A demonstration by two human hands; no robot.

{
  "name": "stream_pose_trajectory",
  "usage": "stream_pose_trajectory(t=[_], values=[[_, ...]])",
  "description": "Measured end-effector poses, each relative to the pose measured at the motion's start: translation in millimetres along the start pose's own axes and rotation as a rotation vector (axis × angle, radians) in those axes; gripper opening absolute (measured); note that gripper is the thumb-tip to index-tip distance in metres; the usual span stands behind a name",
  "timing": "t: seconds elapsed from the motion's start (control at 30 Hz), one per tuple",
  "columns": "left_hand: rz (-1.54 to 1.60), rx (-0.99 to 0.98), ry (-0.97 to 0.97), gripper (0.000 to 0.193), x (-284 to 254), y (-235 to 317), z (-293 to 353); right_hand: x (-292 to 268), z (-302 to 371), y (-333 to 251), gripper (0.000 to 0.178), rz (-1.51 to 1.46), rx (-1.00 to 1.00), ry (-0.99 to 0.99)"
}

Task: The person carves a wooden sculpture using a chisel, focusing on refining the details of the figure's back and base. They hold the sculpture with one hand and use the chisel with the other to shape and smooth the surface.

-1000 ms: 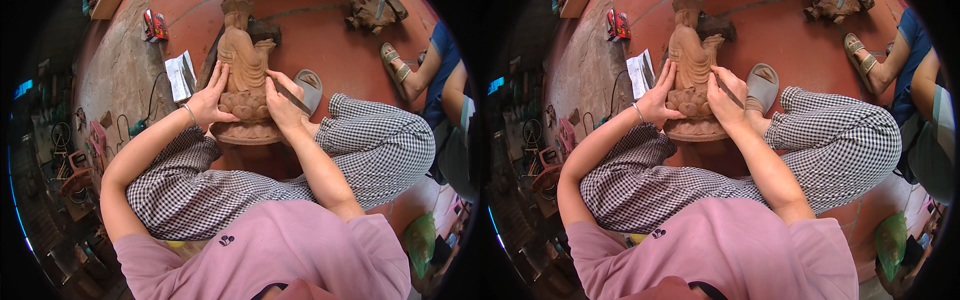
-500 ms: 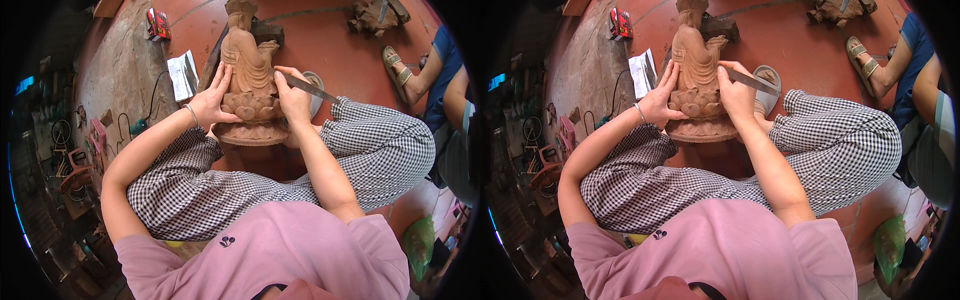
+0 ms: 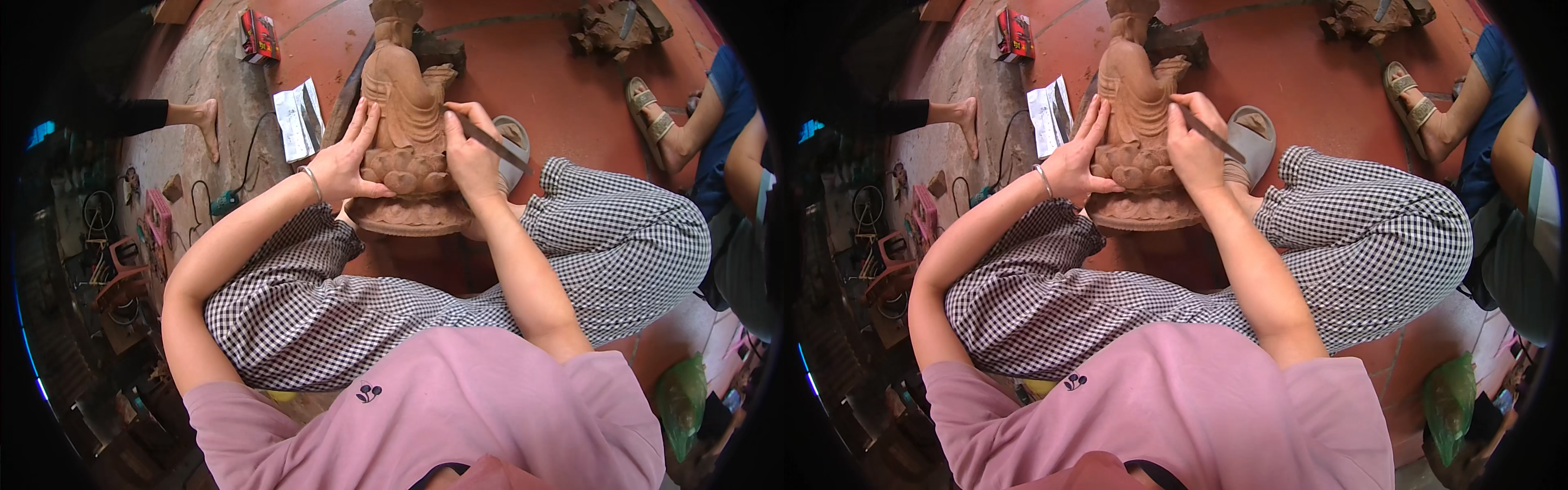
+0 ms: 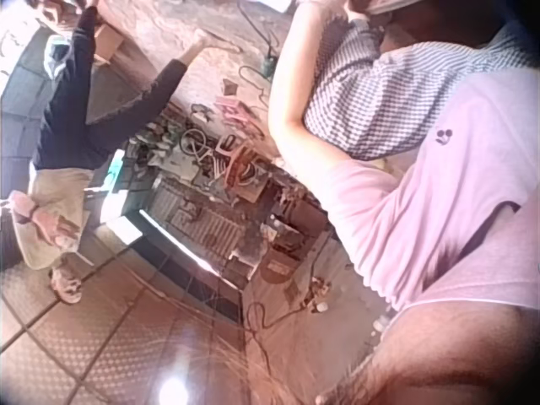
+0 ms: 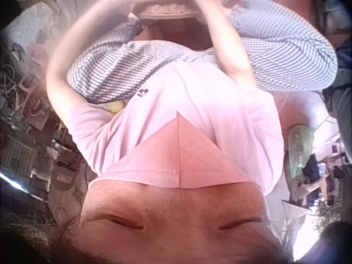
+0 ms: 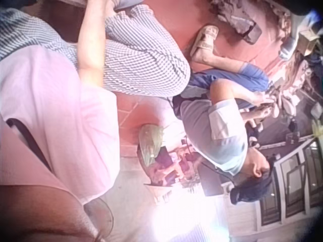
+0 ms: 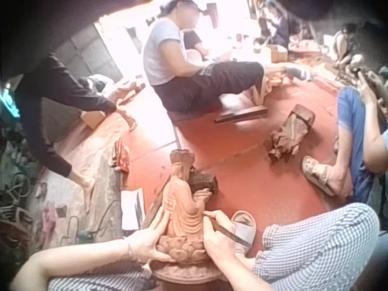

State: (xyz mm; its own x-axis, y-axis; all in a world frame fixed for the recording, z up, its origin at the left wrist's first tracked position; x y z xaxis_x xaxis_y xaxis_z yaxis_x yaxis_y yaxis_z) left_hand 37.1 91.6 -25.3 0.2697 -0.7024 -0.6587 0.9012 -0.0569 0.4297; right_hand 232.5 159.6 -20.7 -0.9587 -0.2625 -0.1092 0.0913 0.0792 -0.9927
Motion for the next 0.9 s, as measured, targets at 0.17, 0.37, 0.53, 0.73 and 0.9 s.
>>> stream_pose_trajectory(t=[0.17,0.37,0.53,0.73,0.9], values=[[-0.019,0.016,0.016,0.147,-2.0,1.4,-1.4,1.5,-2.4,-6.0,0.011,0.163,-0.071,0.045],[-0.007,-0.012,0.001,0.147,1.0,-1.5,0.3,4.2,3.2,-3.4,0.010,0.055,-0.039,-0.014],[-0.014,-0.012,0.002,0.147,-0.7,1.4,0.8,3.4,-2.4,5.7,0.011,0.066,0.024,0.014],[-0.101,0.077,0.103,0.146,-7.0,1.3,0.2,5.5,8.1,-14.2,0.009,0.061,-0.125,0.022],[-0.037,0.095,0.098,0.147,-5.7,-1.6,2.7,-3.5,-2.8,-3.2,0.005,0.101,-0.181,0.159]])
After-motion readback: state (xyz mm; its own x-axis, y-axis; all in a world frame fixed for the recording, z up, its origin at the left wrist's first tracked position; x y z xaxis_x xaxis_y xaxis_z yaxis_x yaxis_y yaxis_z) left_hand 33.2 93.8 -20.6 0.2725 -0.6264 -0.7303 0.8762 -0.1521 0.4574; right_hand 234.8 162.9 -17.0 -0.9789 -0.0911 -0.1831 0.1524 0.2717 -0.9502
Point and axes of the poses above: each hand's wrist, its own z-axis away from the middle knuckle, its own x-axis out of the palm, y = z × x, the point moved 10 cm from there along -z, towards the middle knuckle, and after that the axes turned 12 degrees about -y, right-handed, at the moved point
